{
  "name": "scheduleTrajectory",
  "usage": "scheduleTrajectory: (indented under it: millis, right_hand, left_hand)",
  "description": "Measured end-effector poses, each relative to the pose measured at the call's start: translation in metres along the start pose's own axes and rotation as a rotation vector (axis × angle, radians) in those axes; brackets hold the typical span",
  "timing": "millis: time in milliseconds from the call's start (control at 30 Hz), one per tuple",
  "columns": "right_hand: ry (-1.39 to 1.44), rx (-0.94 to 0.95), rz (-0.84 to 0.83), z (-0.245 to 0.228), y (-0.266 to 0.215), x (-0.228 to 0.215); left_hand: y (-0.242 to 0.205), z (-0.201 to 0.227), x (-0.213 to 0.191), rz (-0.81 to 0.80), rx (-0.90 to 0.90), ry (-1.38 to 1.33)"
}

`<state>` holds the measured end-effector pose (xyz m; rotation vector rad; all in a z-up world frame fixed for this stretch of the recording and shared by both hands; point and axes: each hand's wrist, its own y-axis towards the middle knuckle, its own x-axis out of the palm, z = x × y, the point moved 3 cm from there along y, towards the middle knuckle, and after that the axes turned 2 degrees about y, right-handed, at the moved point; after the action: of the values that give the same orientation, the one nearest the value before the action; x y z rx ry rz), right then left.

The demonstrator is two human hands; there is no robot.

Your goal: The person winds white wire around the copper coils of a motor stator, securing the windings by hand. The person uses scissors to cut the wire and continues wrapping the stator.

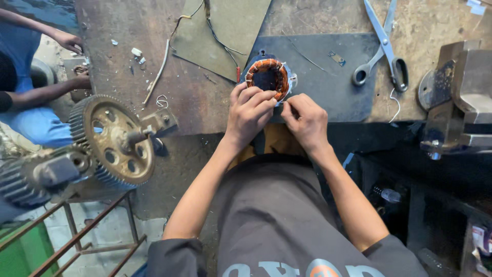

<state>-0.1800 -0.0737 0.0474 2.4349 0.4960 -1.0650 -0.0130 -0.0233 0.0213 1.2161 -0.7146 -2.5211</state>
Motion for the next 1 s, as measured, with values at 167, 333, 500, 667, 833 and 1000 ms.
scheduleTrajectory:
  millis: [167, 333, 500, 667, 833, 1000]
  right_hand:
    - [-0.296, 0.044, -0.135, 0.021, -0.055, -0.069]
    - [-0.639, 0.512, -0.519, 0.048, -0.076, -0.130]
    - [-0.394, -0.247, -0.205, -0.005, -0.009, -0.083]
    - [-0.088, -0.573, -0.313, -0.023, 0.055, -0.031]
    - [-0.142, -0.600, -0.260, -0.014, 0.050, -0.022]
    - [-0.103, -0.542, -0.192, -0.006, 0.037, -0.011]
  left_hand:
    - [-0.004, -0.008, -0.008, -0.045, 0.065, -0.064]
    - [-0.002, -0.009, -0.019, -0.085, 0.132, -0.034]
    - [-0.003, 0.006, -0.022, -0.070, 0.088, 0.159]
    - [-0.013, 0.014, -0.018, -0.048, 0.100, 0.221]
    - [-0.013, 0.015, -0.008, 0.003, 0.002, 0.115]
    - [-0.019, 0.016, 0.003, 0.037, -0.016, 0.145]
